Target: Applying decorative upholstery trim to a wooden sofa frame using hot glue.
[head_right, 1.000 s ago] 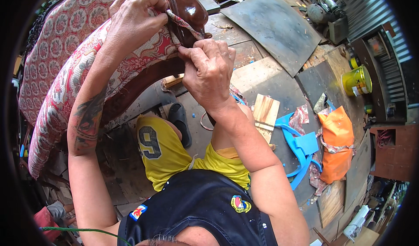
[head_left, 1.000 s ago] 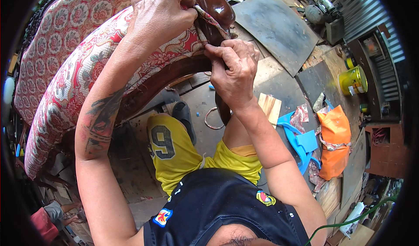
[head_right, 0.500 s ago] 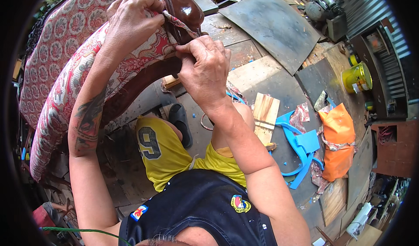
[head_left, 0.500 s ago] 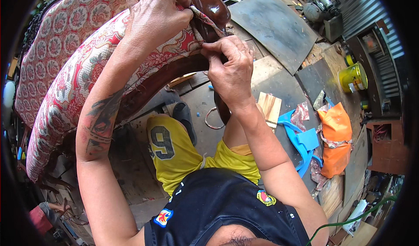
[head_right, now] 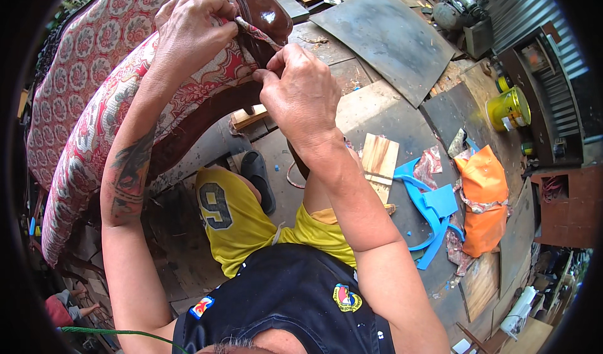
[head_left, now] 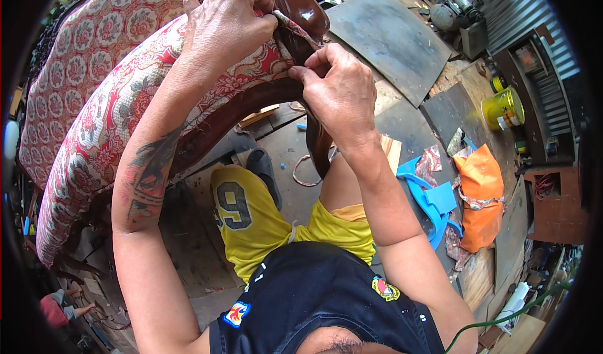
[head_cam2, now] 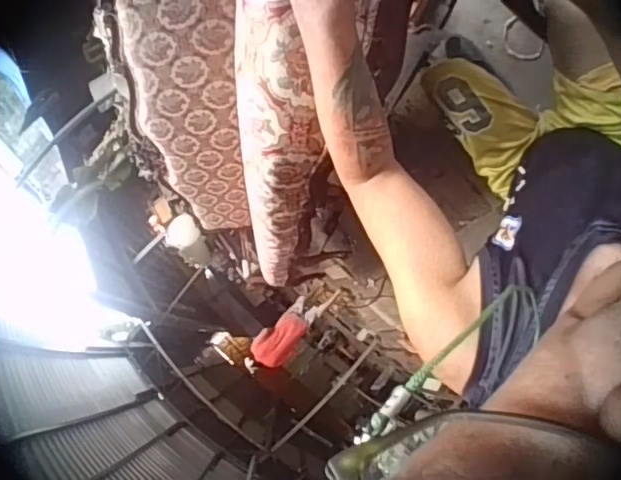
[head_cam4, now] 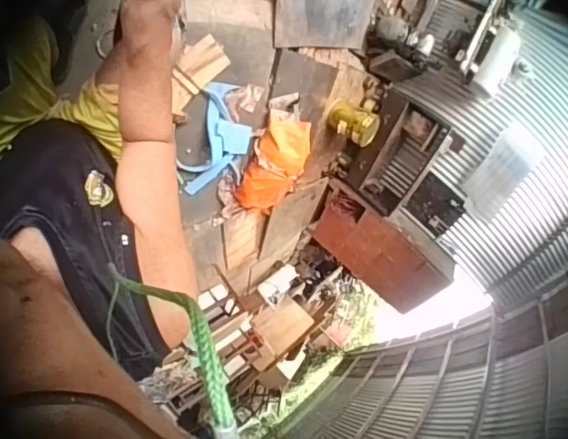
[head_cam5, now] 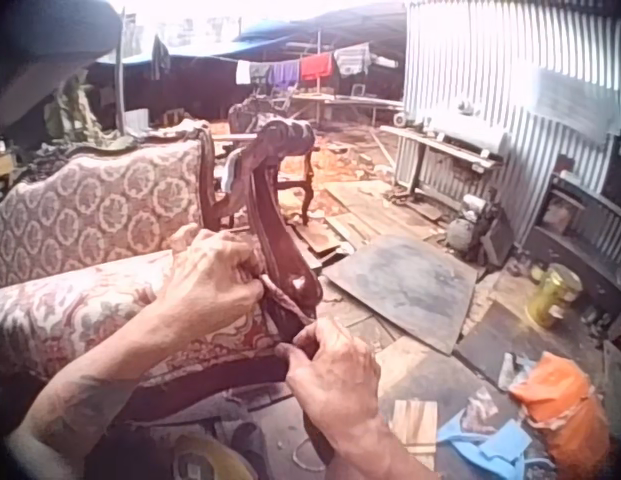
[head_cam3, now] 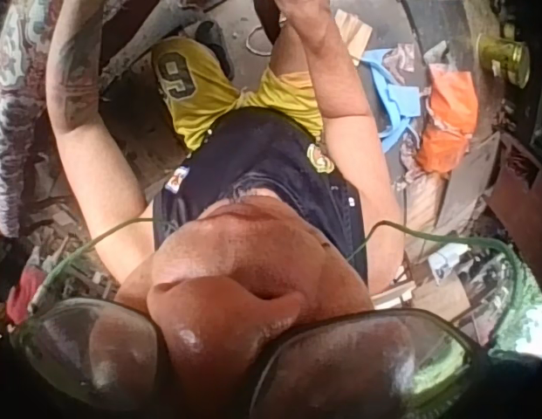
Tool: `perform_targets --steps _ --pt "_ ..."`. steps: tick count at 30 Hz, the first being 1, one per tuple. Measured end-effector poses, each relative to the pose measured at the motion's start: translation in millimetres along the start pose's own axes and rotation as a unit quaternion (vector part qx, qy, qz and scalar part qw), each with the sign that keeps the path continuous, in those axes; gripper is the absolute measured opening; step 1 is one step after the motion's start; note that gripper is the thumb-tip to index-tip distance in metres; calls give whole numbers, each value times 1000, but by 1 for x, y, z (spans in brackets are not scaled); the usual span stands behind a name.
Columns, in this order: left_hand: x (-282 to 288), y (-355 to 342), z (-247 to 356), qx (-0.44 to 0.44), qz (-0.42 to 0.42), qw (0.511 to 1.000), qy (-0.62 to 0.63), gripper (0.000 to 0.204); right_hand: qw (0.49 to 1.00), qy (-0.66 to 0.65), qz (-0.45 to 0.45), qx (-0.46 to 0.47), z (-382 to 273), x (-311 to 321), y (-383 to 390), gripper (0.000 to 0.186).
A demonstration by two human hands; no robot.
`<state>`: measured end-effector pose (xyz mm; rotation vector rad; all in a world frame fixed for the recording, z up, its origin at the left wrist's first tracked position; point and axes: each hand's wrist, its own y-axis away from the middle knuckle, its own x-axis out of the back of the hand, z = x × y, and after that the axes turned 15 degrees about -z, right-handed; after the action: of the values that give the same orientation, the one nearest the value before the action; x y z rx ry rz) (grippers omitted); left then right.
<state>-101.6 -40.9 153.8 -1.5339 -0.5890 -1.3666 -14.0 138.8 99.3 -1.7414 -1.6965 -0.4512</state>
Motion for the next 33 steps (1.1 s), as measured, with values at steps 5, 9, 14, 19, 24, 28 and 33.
perform_targets --steps 5,9,14,19,24,28,33 --pt "-3 0 -1 0 12 1000 -27 28 996 -11 -76 -52 -2 9 -5 13" --pt "-3 2 -3 -6 21 1000 -16 28 994 24 22 100 11 -9 -3 6" --pt "4 1 3 13 -23 1000 -10 29 975 -26 79 205 21 -21 0 17" --pt "18 3 21 26 -17 997 68 16 967 17 104 230 27 -23 1 22" --pt "17 0 14 18 -28 995 93 18 966 33 102 236 29 -23 -2 20" --pt "22 1 15 3 -36 994 105 18 964 73 79 244 29 -19 -2 16" --pt "24 -1 13 13 -53 993 102 20 956 92 81 266 29 -20 -2 14"
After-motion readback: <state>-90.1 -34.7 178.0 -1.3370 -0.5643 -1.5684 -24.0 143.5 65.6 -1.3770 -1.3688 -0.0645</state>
